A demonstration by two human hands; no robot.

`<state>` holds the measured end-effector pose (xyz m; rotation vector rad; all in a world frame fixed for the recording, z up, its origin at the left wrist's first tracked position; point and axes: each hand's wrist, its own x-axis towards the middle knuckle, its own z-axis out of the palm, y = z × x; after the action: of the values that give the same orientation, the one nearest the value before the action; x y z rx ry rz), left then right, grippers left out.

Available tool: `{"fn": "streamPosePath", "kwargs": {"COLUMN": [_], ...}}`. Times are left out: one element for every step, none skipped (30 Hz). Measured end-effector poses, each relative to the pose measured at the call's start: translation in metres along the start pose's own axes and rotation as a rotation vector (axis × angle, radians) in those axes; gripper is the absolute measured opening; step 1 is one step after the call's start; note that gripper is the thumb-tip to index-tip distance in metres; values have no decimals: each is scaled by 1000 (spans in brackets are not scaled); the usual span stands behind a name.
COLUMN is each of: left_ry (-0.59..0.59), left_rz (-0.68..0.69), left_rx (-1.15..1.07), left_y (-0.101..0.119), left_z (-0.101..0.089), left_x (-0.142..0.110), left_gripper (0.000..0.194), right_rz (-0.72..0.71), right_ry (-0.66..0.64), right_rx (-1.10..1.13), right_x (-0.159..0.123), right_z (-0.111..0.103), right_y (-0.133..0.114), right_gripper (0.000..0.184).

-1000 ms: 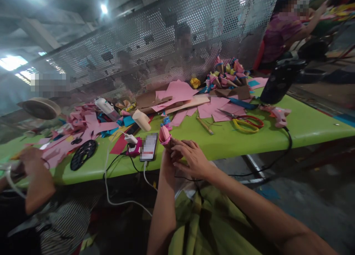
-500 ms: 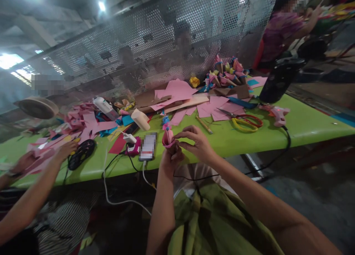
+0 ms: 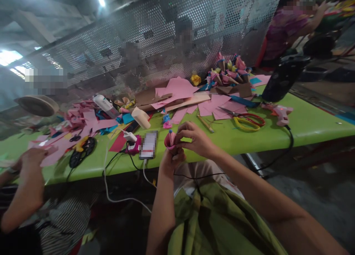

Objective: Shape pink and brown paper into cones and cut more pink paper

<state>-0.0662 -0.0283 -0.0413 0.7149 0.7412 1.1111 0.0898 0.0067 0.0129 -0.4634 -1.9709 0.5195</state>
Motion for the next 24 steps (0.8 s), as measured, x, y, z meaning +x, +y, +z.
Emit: {"fn": "streamPosePath", "kwargs": {"left_ry": [1,3,3,0,-7,-16,-27,-38,-49,-57,-63,-66,-65,-64,-64,-62,-61,-62,-66,-74,-85,-97,-108,-112], "left_rz": [5,4,-1,-9,-20,-29,-36,-41,-43,-46,-48,-48,-47,-45,-41,-34,-26,-17,-9,1,11,23,34,44], "left_rx": [-6,-13,-24,-39,-52,-68,-85,-99,-110,-118,-126,-132,-135,-140,-144,-149,-152,-151,-146,-137,-126,-115,-104,-93], "left_y": [0,-1,-1,0,0,1,2,2,3,3,4,4,4,4,3,3,3,2,2,2,1,1,1,1], "left_z": [0,1,1,2,2,2,3,3,3,4,4,5,6,6,7,7,7,7,7,6,5,4,4,4], "left_x": [0,-1,-1,0,0,0,0,1,1,1,2,2,2,3,3,3,3,2,2,1,1,0,0,0], "left_gripper": [34,33,31,29,30,33,36,39,41,42,42,42,41,40,39,39,40,42,43,44,44,44,43,43], "right_rz": [3,4,1,-2,-5,-5,-3,1,2,0,-3,-1,6,15,27,41,56,74,98,128,159,186,209,225], "right_ry": [-5,-8,-6,-1,4,6,8,9,13,25,43,64,85,103,115,121,126,136,152,173,192,207,212,211], "right_rx": [1,2,3,5,10,20,37,60,85,104,110,103,85,67,59,68,94,130,169,202,225,238,243,244], "right_x": [0,1,1,1,1,0,0,-1,-1,-2,-3,-3,-4,-4,-4,-5,-5,-6,-7,-9,-10,-13,-16,-19], "right_z": [0,-1,-1,-2,-2,-3,-3,-3,-2,-1,0,2,4,6,7,7,7,6,5,3,2,1,0,1], "right_y": [0,-1,-1,-1,-1,-1,-2,-2,-2,-2,-2,-2,-3,-3,-4,-4,-5,-6,-6,-7,-7,-7,-8,-8], "right_gripper": [4,5,6,7,8,8,9,10,12,13,13,12,12,13,14,15,15,16,17,18,19,20,22,23]}}
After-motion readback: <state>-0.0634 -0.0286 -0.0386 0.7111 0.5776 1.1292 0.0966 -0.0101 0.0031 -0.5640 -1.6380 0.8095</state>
